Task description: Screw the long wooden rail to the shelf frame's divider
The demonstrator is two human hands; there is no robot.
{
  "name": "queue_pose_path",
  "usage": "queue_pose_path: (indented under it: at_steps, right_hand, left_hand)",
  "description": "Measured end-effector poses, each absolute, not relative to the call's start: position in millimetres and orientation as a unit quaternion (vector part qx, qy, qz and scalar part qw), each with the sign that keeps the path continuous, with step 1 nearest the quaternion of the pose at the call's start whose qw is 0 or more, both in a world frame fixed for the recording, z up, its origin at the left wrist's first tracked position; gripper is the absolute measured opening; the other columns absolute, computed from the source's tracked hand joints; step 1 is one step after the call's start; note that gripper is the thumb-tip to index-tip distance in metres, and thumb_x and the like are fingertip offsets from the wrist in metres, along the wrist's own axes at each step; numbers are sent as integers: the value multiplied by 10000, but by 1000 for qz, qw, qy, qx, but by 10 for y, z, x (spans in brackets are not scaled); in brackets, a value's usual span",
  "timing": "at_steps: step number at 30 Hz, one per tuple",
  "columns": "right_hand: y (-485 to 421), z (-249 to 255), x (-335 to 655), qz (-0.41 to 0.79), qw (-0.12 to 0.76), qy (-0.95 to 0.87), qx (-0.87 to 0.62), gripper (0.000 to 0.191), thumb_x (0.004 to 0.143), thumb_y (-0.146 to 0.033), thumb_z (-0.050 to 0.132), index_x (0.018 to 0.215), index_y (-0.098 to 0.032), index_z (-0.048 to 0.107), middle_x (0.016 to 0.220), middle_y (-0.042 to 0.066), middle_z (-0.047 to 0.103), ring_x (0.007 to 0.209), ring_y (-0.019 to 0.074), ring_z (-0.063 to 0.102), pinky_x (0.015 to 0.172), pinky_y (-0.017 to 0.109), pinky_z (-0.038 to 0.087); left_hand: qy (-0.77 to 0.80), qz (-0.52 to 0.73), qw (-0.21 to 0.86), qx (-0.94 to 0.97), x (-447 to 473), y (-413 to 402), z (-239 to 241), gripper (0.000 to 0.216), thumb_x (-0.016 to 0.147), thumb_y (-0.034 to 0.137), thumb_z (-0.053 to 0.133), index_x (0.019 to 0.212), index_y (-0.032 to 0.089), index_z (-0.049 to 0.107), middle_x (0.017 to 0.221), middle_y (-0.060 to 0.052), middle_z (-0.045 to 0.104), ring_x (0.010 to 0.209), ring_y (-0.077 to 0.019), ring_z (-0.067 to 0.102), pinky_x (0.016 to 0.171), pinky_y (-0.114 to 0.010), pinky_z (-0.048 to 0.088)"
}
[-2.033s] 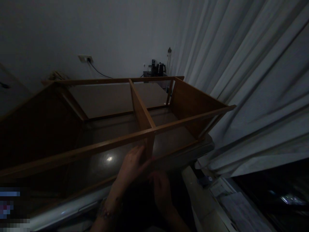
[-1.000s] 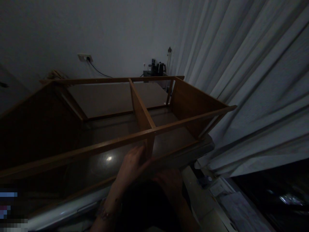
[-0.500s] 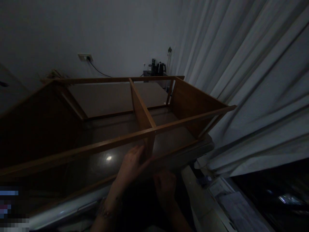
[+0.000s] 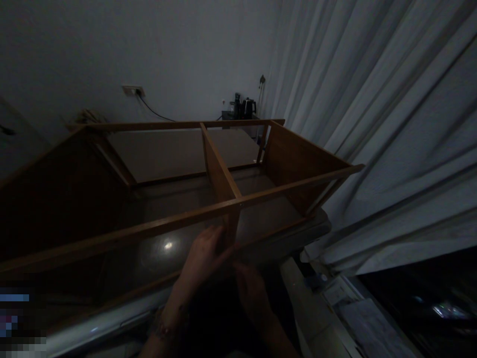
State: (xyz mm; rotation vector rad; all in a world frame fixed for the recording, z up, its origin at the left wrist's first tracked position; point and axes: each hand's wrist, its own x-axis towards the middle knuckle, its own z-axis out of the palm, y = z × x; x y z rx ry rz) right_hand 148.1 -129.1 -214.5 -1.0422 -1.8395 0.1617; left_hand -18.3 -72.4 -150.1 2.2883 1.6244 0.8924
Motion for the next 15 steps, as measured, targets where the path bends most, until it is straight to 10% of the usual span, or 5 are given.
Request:
queue_pose_path:
  at_steps: [7, 15]
  right_hand:
    - [-1429, -2200, 1248, 331, 552, -565, -516, 264, 1009, -335, 402, 1024, -213, 636, 719, -2, 645, 593, 126, 603, 546, 206, 509]
    - [-1289, -2239, 1501, 249, 494, -705, -444, 218, 973, -328, 523, 982, -261, 730, 898, 33, 721, 837, 171, 669, 759, 277, 550]
  left_hand:
    - [548, 304, 80, 775, -187, -731, -1504, 373, 881, 461, 590, 1123, 177, 576, 1102, -124, 686, 1017, -286, 656, 864, -409, 540]
    - [551, 291, 82, 778, -188, -723, -1502, 362, 888, 473, 573, 1082, 168, 600, 1059, -123, 695, 975, -285, 663, 825, -410, 552]
